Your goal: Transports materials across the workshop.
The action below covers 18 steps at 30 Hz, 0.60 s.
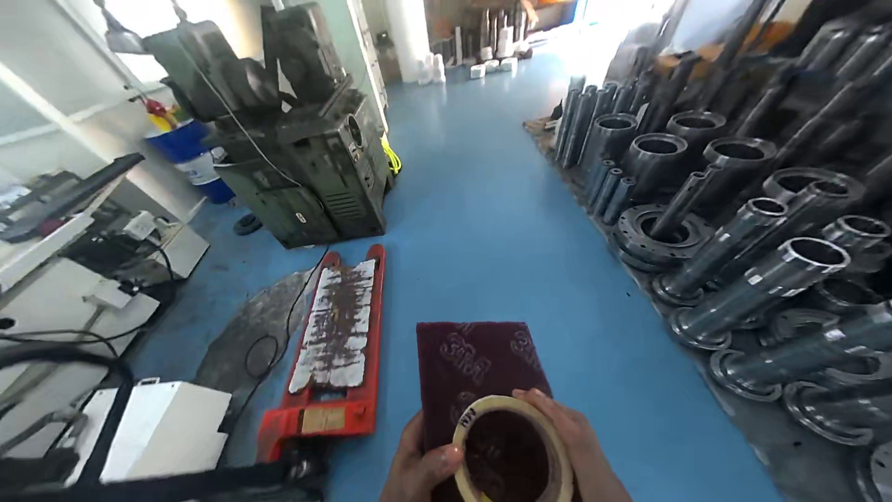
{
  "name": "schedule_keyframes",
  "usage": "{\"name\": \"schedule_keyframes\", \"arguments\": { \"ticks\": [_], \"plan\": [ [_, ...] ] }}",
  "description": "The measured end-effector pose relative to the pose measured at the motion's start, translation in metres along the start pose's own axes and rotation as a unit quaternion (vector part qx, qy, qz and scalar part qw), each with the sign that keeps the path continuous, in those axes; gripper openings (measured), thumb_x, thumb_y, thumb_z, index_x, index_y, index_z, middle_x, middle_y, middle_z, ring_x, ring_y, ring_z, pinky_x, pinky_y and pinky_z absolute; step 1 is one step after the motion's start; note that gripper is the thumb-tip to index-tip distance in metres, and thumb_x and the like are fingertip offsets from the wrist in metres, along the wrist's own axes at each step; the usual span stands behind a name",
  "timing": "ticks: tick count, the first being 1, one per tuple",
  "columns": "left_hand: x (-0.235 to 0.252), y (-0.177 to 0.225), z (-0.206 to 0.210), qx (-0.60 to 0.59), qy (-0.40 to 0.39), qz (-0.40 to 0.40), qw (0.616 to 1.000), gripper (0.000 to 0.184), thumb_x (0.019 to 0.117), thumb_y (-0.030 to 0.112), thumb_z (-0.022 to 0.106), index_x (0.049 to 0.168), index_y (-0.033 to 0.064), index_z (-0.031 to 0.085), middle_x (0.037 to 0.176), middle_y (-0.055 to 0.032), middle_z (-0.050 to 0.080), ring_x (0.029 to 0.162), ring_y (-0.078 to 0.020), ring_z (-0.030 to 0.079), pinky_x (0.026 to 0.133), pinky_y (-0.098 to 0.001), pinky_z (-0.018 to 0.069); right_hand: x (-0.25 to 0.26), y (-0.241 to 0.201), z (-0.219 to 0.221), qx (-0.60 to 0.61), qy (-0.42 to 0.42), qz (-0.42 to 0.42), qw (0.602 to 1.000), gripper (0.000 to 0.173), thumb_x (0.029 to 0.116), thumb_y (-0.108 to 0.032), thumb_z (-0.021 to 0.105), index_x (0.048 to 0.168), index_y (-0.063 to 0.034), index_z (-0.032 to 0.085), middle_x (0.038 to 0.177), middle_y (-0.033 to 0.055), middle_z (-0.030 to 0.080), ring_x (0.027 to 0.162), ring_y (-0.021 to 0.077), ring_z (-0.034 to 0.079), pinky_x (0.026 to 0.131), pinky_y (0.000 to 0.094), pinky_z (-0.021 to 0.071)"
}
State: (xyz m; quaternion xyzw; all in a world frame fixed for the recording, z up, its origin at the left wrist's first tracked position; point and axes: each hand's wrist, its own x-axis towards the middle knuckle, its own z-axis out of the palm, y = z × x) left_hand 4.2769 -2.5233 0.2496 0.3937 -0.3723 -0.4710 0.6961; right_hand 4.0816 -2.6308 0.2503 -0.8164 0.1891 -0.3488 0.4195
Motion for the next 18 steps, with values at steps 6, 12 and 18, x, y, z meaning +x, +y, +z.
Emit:
{"name": "schedule_keyframes", "arguments": {
  "ticks": [6,12,18],
  "plan": [
    [0.153,-0.004,-0.045,0.085,0.036,-0.005,0.996,0.031,0.0932,0.028,0.071,0.123,0.0231,0.066,0.111,0.0121,0.075,0.102,0.0008,0.069,0.094,-0.0237,0.0569,0.140,0.103,-0.012,0.045,-0.009,-0.024,0.999,0.109,0.0666,-0.053,0.091,0.146,0.0028,0.042,0.143,0.0260,0.054,0.135,0.0363,0.050,0.114,0.0540,0.0383],
    [0.294,0.021,-0.080,0.131,0.115,0.026,0.984,0.029,0.0922,0.026,0.072,0.121,0.0251,0.067,0.109,0.0144,0.075,0.101,0.0024,0.069,0.093,-0.0216,0.0565,0.308,0.177,-0.026,0.099,-0.053,-0.092,0.989,0.109,0.0702,-0.057,0.088,0.149,0.0001,0.040,0.146,0.0245,0.053,0.136,0.0333,0.050,0.114,0.0496,0.0398],
    [0.410,0.021,-0.136,0.139,0.135,0.079,0.978,0.033,0.0930,0.031,0.072,0.126,0.0273,0.068,0.115,0.0134,0.074,0.105,0.0019,0.068,0.096,-0.0223,0.0559,0.444,0.231,-0.027,0.114,-0.100,-0.108,0.983,0.112,0.0726,-0.059,0.085,0.150,0.0048,0.036,0.148,0.0283,0.049,0.138,0.0346,0.048,0.115,0.0496,0.0376]
  ]
}}
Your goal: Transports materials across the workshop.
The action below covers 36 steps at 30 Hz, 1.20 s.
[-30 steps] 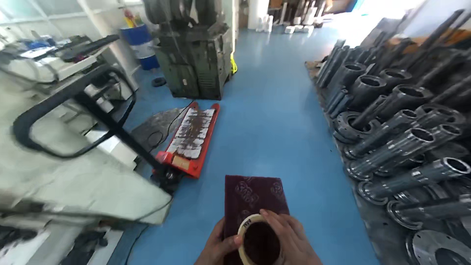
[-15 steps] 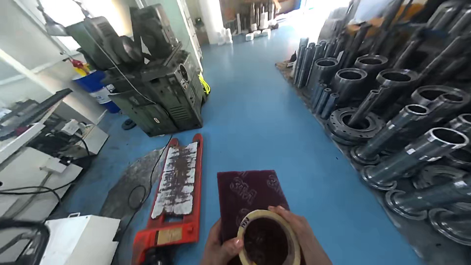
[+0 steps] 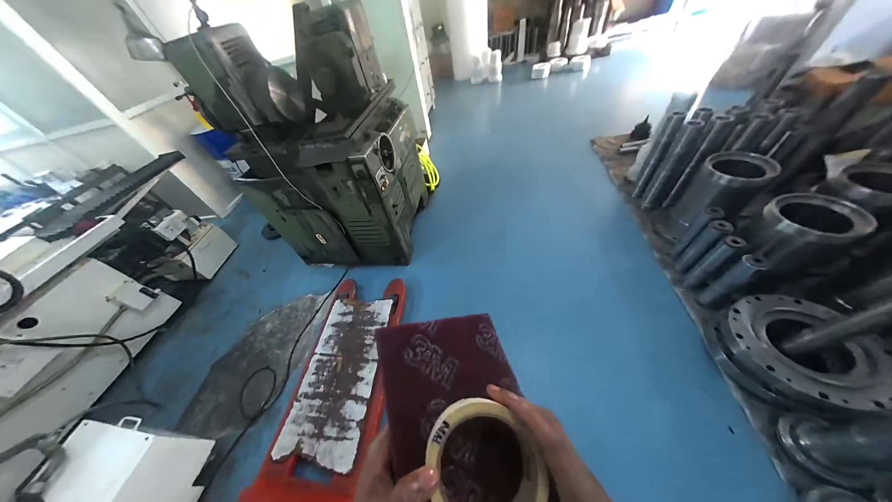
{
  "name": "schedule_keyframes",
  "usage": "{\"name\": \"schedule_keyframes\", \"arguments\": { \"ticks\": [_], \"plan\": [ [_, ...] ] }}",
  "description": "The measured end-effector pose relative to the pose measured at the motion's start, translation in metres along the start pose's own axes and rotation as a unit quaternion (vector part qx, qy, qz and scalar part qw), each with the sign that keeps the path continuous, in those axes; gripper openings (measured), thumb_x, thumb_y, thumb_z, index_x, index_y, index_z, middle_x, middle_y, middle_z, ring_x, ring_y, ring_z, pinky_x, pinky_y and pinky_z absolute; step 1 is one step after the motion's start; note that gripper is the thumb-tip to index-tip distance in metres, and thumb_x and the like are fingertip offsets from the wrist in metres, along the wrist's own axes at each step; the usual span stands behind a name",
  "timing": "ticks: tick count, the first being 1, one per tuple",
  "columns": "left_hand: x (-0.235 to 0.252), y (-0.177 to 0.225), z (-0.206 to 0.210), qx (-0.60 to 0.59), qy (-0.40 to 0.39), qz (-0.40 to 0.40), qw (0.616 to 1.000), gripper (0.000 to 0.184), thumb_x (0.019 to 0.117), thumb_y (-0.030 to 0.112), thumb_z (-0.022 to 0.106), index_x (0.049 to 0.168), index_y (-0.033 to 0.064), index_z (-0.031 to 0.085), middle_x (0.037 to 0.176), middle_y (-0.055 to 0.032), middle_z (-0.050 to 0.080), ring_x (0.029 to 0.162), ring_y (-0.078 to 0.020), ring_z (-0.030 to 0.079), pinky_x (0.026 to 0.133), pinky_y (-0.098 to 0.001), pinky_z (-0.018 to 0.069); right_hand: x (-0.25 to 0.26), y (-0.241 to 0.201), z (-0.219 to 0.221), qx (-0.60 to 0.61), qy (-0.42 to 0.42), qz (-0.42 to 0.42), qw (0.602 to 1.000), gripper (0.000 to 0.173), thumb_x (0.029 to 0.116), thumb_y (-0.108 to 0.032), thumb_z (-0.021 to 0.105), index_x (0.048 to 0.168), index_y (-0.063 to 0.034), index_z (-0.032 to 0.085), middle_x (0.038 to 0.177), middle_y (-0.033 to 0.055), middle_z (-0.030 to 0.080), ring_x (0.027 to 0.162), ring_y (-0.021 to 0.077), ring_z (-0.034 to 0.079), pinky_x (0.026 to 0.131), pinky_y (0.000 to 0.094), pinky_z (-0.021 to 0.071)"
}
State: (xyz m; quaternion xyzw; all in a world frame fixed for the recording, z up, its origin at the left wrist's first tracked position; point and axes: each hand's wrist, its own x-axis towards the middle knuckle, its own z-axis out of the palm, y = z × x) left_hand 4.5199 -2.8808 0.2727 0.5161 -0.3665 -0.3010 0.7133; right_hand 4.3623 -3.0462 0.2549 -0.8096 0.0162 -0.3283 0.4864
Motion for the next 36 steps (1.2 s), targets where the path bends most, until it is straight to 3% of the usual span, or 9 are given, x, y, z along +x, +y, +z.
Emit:
{"name": "schedule_keyframes", "arguments": {
  "ticks": [4,8,10,12,14,17,25,30,36],
  "plan": [
    [0.095,-0.033,-0.019,-0.011,-0.009,-0.001,1.000,0.034,0.0929,0.032,0.072,0.126,0.0288,0.068,0.114,0.0152,0.074,0.103,0.0037,0.068,0.093,-0.0199,0.0561,0.068,0.065,-0.020,-0.011,-0.003,0.004,1.000,0.112,0.0729,-0.060,0.085,0.150,0.0037,0.036,0.148,0.0282,0.049,0.138,0.0337,0.048,0.115,0.0481,0.0377],
    [0.208,-0.075,-0.043,-0.057,-0.036,-0.016,0.998,0.035,0.0929,0.031,0.072,0.127,0.0263,0.068,0.115,0.0129,0.074,0.104,0.0026,0.068,0.094,-0.0203,0.0560,0.142,0.143,-0.044,-0.027,0.013,0.005,1.000,0.106,0.0785,-0.067,0.076,0.151,-0.0014,0.038,0.148,0.0255,0.050,0.140,0.0301,0.047,0.117,0.0448,0.0386],
    [0.268,-0.090,-0.054,-0.082,-0.052,-0.033,0.995,0.034,0.0929,0.031,0.072,0.127,0.0261,0.069,0.115,0.0122,0.075,0.103,0.0022,0.069,0.093,-0.0208,0.0565,0.181,0.178,-0.056,-0.014,0.042,0.014,0.999,0.084,0.0904,-0.060,0.068,0.148,-0.0029,0.046,0.145,0.0224,0.054,0.137,0.0266,0.051,0.113,0.0414,0.0432],
    [0.336,-0.099,-0.063,-0.099,-0.095,-0.041,0.990,0.033,0.0943,0.030,0.071,0.127,0.0257,0.069,0.115,0.0121,0.074,0.103,0.0022,0.069,0.093,-0.0208,0.0563,0.227,0.207,-0.075,0.039,0.084,0.037,0.995,0.050,0.1019,-0.035,0.063,0.139,-0.0034,0.057,0.141,0.0178,0.058,0.131,0.0228,0.057,0.109,0.0396,0.0499],
    [0.401,-0.109,-0.071,-0.098,-0.153,-0.030,0.983,0.034,0.0969,0.028,0.068,0.130,0.0265,0.067,0.118,0.0133,0.073,0.105,0.0031,0.068,0.094,-0.0200,0.0558,0.272,0.233,-0.095,0.081,0.125,0.062,0.987,0.030,0.1037,-0.021,0.060,0.128,-0.0048,0.066,0.133,0.0125,0.063,0.119,0.0190,0.064,0.097,0.0360,0.0578],
    [0.482,-0.116,-0.080,-0.071,-0.191,-0.036,0.978,0.034,0.0968,0.029,0.068,0.131,0.0276,0.066,0.119,0.0144,0.073,0.106,0.0036,0.067,0.094,-0.0196,0.0559,0.325,0.268,-0.115,0.138,0.154,0.097,0.974,0.027,0.1024,-0.016,0.060,0.126,-0.0040,0.068,0.130,0.0117,0.064,0.106,0.0165,0.068,0.086,0.0325,0.0608],
    [0.678,-0.173,-0.083,-0.033,-0.254,-0.064,0.965,0.034,0.0979,0.032,0.067,0.132,0.0280,0.065,0.119,0.0156,0.072,0.107,0.0045,0.066,0.094,-0.0184,0.0552,0.438,0.396,-0.190,0.225,0.154,0.140,0.952,0.027,0.0987,-0.004,0.060,0.125,0.0001,0.067,0.121,0.0117,0.068,0.096,0.0157,0.071,0.084,0.0325,0.0620],
    [0.812,-0.218,-0.056,-0.026,-0.267,-0.069,0.961,0.036,0.0980,0.031,0.067,0.133,0.0259,0.064,0.120,0.0134,0.072,0.107,0.0026,0.066,0.095,-0.0205,0.0555,0.516,0.498,-0.266,0.250,0.148,0.151,0.945,0.027,0.0971,-0.003,0.061,0.124,-0.0011,0.067,0.114,0.0099,0.071,0.092,0.0155,0.072,0.081,0.0324,0.0627],
    [0.969,-0.233,-0.012,-0.007,-0.228,-0.062,0.972,0.036,0.0978,0.026,0.068,0.133,0.0238,0.063,0.119,0.0118,0.072,0.106,0.0004,0.068,0.095,-0.0231,0.0568,0.638,0.585,-0.376,0.251,0.114,0.158,0.948,0.026,0.0960,0.000,0.060,0.121,-0.0003,0.067,0.111,0.0080,0.072,0.090,0.0143,0.072,0.080,0.0324,0.0626]
  ]
}}
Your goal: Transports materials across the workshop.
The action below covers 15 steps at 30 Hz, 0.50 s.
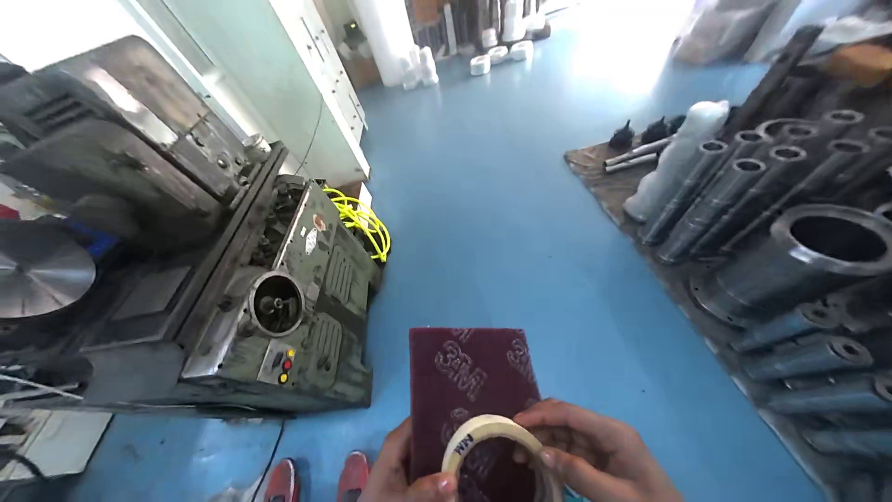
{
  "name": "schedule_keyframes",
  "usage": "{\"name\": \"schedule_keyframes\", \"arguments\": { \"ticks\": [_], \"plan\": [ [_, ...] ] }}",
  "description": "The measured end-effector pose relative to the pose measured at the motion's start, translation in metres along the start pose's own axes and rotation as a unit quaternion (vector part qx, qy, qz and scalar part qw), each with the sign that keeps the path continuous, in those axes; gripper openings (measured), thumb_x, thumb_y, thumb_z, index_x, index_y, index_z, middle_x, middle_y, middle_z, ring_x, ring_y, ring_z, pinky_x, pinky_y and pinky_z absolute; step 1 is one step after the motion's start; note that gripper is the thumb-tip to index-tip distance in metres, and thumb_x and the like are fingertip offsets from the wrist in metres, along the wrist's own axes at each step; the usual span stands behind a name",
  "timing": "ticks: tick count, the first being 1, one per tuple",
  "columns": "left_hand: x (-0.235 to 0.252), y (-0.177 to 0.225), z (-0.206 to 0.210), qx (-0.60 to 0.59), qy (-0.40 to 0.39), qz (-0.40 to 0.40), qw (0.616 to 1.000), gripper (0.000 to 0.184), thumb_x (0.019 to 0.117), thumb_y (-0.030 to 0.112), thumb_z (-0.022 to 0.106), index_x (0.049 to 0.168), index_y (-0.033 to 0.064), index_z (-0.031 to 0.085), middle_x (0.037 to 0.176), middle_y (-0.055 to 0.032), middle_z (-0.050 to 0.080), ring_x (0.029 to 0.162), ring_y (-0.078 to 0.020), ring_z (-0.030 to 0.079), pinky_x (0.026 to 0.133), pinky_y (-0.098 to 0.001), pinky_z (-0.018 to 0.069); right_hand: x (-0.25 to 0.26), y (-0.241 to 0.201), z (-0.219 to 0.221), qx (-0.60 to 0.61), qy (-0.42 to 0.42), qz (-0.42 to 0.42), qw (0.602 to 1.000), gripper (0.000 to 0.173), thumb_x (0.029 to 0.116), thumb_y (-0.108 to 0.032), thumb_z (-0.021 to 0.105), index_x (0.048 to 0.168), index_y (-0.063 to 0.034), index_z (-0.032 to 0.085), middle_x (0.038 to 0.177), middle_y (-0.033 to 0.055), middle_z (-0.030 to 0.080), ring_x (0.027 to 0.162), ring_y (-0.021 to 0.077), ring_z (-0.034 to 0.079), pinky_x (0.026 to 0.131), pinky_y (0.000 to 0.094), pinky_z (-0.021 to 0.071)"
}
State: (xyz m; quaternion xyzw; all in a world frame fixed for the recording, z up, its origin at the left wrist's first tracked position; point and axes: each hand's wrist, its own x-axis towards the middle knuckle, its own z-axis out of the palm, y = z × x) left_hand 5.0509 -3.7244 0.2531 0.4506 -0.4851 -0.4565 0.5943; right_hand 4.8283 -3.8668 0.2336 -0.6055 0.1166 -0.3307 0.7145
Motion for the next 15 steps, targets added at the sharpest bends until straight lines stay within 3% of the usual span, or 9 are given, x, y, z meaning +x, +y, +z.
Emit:
{"name": "schedule_keyframes", "arguments": {
  "ticks": [5,15],
  "plan": [
    [0.104,-0.011,-0.026,-0.025,0.018,0.022,0.999,0.037,0.0978,0.025,0.068,0.134,0.0225,0.062,0.120,0.0109,0.072,0.107,0.0004,0.067,0.095,-0.0227,0.0563,0.104,-0.004,-0.060,-0.017,-0.034,0.007,0.999,0.027,0.0970,-0.001,0.060,0.123,-0.0013,0.066,0.113,0.0070,0.071,0.092,0.0132,0.071,0.082,0.0321,0.0620],
    [0.341,-0.082,-0.113,-0.075,-0.009,-0.004,0.997,0.034,0.0985,0.026,0.066,0.132,0.0242,0.064,0.117,0.0108,0.073,0.104,0.0008,0.068,0.093,-0.0229,0.0568,0.307,0.036,-0.187,-0.107,-0.022,0.024,0.994,0.028,0.0973,0.002,0.056,0.125,0.0033,0.063,0.111,0.0096,0.071,0.090,0.0132,0.071,0.080,0.0314,0.0619]
  ]
}}
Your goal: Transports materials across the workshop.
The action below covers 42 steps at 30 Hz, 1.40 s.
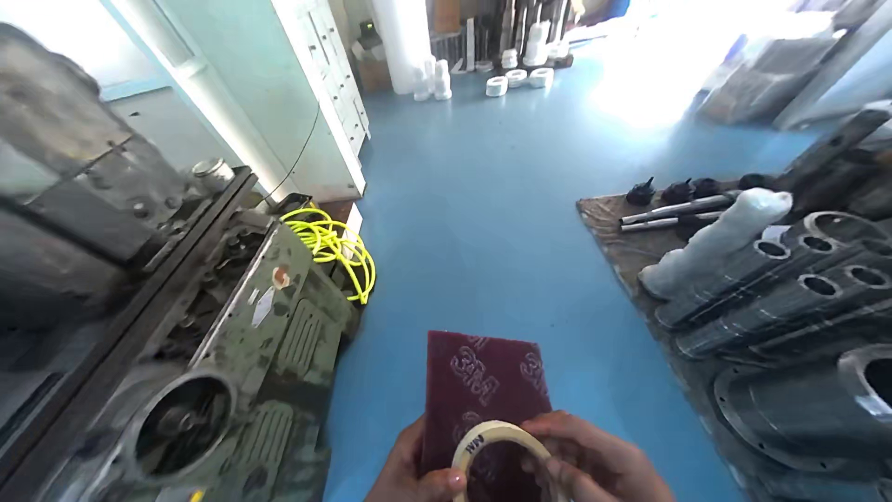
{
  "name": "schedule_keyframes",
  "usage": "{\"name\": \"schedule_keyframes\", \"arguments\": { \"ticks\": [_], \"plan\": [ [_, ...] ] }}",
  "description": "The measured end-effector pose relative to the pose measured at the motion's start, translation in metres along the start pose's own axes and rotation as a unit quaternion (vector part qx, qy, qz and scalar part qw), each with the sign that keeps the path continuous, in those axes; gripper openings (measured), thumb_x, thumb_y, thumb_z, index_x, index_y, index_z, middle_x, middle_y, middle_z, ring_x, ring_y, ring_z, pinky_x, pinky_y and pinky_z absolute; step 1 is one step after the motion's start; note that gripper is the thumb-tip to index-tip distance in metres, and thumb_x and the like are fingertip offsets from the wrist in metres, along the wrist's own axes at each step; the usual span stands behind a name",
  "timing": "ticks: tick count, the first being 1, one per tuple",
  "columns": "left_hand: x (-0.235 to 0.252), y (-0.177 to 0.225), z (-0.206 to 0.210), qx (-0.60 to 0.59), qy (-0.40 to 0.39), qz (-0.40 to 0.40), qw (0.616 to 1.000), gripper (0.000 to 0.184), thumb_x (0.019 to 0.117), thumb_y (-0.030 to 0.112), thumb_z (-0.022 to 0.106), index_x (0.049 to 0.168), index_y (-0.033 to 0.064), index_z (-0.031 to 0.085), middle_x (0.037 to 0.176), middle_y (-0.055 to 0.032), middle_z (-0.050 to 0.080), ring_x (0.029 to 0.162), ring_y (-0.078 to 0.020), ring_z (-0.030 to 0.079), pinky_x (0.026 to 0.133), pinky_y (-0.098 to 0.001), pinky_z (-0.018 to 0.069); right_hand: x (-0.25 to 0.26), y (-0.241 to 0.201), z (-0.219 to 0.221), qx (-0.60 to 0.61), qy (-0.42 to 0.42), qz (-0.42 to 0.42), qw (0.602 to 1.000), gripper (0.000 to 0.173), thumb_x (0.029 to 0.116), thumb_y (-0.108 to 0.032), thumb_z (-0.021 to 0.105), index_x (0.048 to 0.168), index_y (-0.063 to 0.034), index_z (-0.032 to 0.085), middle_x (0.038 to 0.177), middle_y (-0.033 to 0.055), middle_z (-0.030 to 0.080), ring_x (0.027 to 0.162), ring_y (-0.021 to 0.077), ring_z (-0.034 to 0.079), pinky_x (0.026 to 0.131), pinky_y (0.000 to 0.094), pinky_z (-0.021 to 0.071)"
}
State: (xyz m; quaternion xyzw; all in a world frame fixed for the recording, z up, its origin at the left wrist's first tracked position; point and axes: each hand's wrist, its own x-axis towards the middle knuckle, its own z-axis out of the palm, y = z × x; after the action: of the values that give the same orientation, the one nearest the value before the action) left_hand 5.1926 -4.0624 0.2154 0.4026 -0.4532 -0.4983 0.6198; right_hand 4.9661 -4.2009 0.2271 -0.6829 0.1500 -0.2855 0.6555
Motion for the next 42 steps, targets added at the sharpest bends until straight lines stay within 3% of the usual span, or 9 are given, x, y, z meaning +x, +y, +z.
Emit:
{"name": "schedule_keyframes", "arguments": {
  "ticks": [5,10,17,21,23,27,32,42],
  "plan": [
    [0.156,-0.010,-0.061,-0.047,-0.040,-0.024,0.998,0.029,0.0984,0.027,0.066,0.127,0.0233,0.067,0.114,0.0086,0.075,0.102,-0.0011,0.069,0.093,-0.0247,0.0571,0.122,0.012,-0.065,-0.039,0.064,0.010,0.997,0.028,0.0980,0.002,0.054,0.124,0.0037,0.064,0.104,0.0098,0.072,0.081,0.0129,0.070,0.072,0.0313,0.0613],
    [0.285,0.003,-0.101,-0.002,-0.057,-0.027,0.998,0.026,0.1003,0.032,0.063,0.125,0.0260,0.069,0.113,0.0120,0.074,0.101,0.0019,0.069,0.093,-0.0220,0.0570,0.224,0.023,-0.119,-0.076,0.129,-0.016,0.989,0.027,0.0995,-0.002,0.053,0.123,0.0006,0.067,0.104,0.0066,0.071,0.080,0.0082,0.068,0.070,0.0261,0.0594],
    [0.431,-0.011,-0.144,0.018,-0.031,-0.046,0.998,0.022,0.1006,0.030,0.062,0.122,0.0282,0.070,0.110,0.0131,0.075,0.100,0.0020,0.069,0.093,-0.0221,0.0570,0.351,0.065,-0.207,-0.071,0.133,-0.057,0.987,0.027,0.1006,-0.006,0.054,0.123,-0.0035,0.069,0.114,0.0074,0.068,0.083,0.0062,0.067,0.071,0.0225,0.0585],
    [0.523,-0.030,-0.162,0.020,-0.015,-0.038,0.999,0.023,0.1004,0.028,0.062,0.122,0.0265,0.070,0.111,0.0108,0.075,0.101,0.0004,0.069,0.093,-0.0234,0.0572,0.424,0.092,-0.278,-0.043,0.097,-0.055,0.993,0.027,0.1034,-0.011,0.056,0.126,-0.0039,0.067,0.116,0.0081,0.066,0.088,0.0105,0.069,0.076,0.0273,0.0616],
    [0.574,-0.033,-0.167,0.024,0.003,-0.045,0.999,0.022,0.1010,0.023,0.062,0.122,0.0204,0.068,0.109,0.0079,0.076,0.099,-0.0027,0.071,0.092,-0.0259,0.0585,0.467,0.104,-0.322,-0.010,0.067,-0.040,0.997,0.027,0.1037,-0.011,0.056,0.127,-0.0023,0.066,0.115,0.0081,0.069,0.092,0.0141,0.071,0.081,0.0325,0.0628],
    [0.676,-0.020,-0.158,0.050,0.059,-0.074,0.994,0.020,0.1016,0.008,0.055,0.120,0.0068,0.061,0.102,0.0042,0.076,0.094,-0.0067,0.072,0.089,-0.0310,0.0604,0.552,0.105,-0.405,0.066,0.028,0.009,0.997,0.025,0.1028,-0.008,0.055,0.125,-0.0016,0.067,0.112,0.0058,0.073,0.095,0.0144,0.072,0.086,0.0344,0.0624],
    [0.789,-0.020,-0.149,0.057,0.102,-0.107,0.987,0.022,0.1014,0.007,0.054,0.122,-0.0002,0.058,0.102,-0.0017,0.075,0.094,-0.0104,0.072,0.089,-0.0331,0.0608,0.631,0.110,-0.493,0.096,0.014,0.047,0.994,0.024,0.1025,-0.012,0.056,0.122,-0.0033,0.068,0.113,0.0066,0.072,0.096,0.0163,0.072,0.084,0.0352,0.0624],
    [1.007,-0.069,-0.154,0.061,-0.013,-0.164,0.985,0.029,0.1008,0.022,0.060,0.121,0.0014,0.060,0.102,-0.0027,0.075,0.093,-0.0121,0.073,0.087,-0.0332,0.0615,0.711,0.143,-0.635,0.111,0.132,0.058,0.983,0.026,0.1028,-0.009,0.054,0.123,-0.0010,0.068,0.111,0.0103,0.072,0.092,0.0166,0.071,0.080,0.0341,0.0617]
  ]
}}
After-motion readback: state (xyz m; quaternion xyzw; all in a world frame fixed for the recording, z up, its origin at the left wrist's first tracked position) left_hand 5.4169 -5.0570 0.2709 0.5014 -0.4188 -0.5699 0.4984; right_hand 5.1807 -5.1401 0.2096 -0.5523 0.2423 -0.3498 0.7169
